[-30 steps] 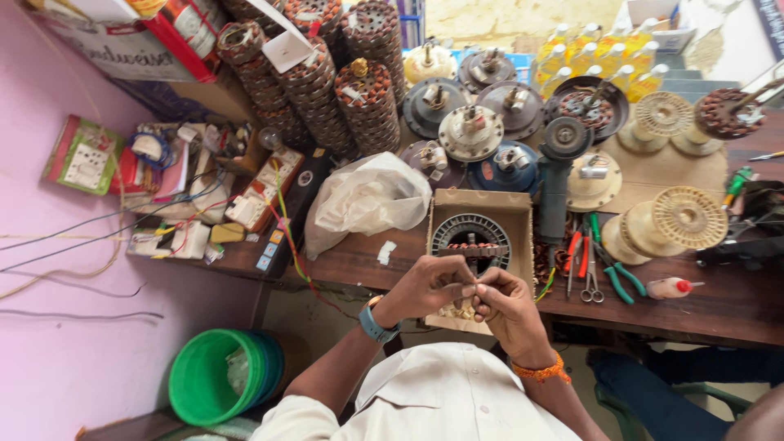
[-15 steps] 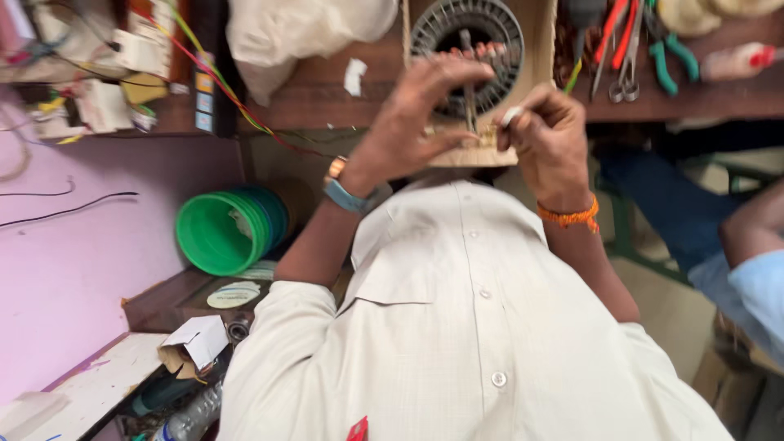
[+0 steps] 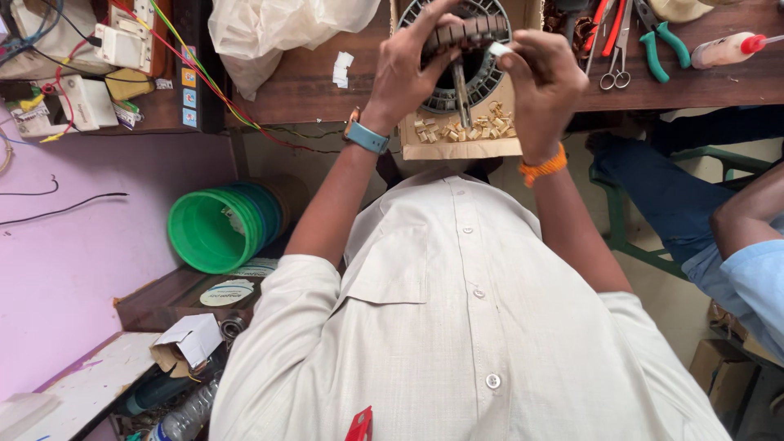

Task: The person repairs an electric motor stator by hand, using a screwdriver to adjust components and pliers to cut and place small white insulating pieces into the stator slots. The work is performed at a cluttered bench with various motor parts and tools visible.

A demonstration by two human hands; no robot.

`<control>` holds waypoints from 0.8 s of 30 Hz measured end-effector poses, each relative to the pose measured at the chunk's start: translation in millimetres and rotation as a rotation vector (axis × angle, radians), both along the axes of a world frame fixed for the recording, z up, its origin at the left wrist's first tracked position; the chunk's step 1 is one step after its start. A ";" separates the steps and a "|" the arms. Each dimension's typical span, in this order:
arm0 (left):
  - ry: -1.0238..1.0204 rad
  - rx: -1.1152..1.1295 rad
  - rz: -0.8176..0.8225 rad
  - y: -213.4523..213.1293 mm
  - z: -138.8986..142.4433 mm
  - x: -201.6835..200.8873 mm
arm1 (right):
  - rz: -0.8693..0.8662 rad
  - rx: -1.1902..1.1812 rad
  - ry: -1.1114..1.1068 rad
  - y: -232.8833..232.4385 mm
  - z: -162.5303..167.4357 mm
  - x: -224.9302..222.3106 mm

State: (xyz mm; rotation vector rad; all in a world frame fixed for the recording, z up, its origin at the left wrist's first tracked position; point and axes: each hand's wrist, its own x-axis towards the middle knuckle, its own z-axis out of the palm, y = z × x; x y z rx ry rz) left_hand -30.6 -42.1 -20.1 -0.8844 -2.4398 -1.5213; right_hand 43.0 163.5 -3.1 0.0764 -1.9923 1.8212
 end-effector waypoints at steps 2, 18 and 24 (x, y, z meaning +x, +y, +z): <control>0.002 -0.070 0.019 2.1 -1.6 -7.9 | -0.059 0.183 0.098 -6.9 -3.8 -15.1; 0.031 -0.239 0.109 14.7 4.7 -20.4 | 0.090 0.518 0.347 9.1 -1.7 -45.9; -0.103 -0.272 0.139 16.1 -13.3 -23.5 | 0.117 0.545 0.210 6.0 18.5 -41.2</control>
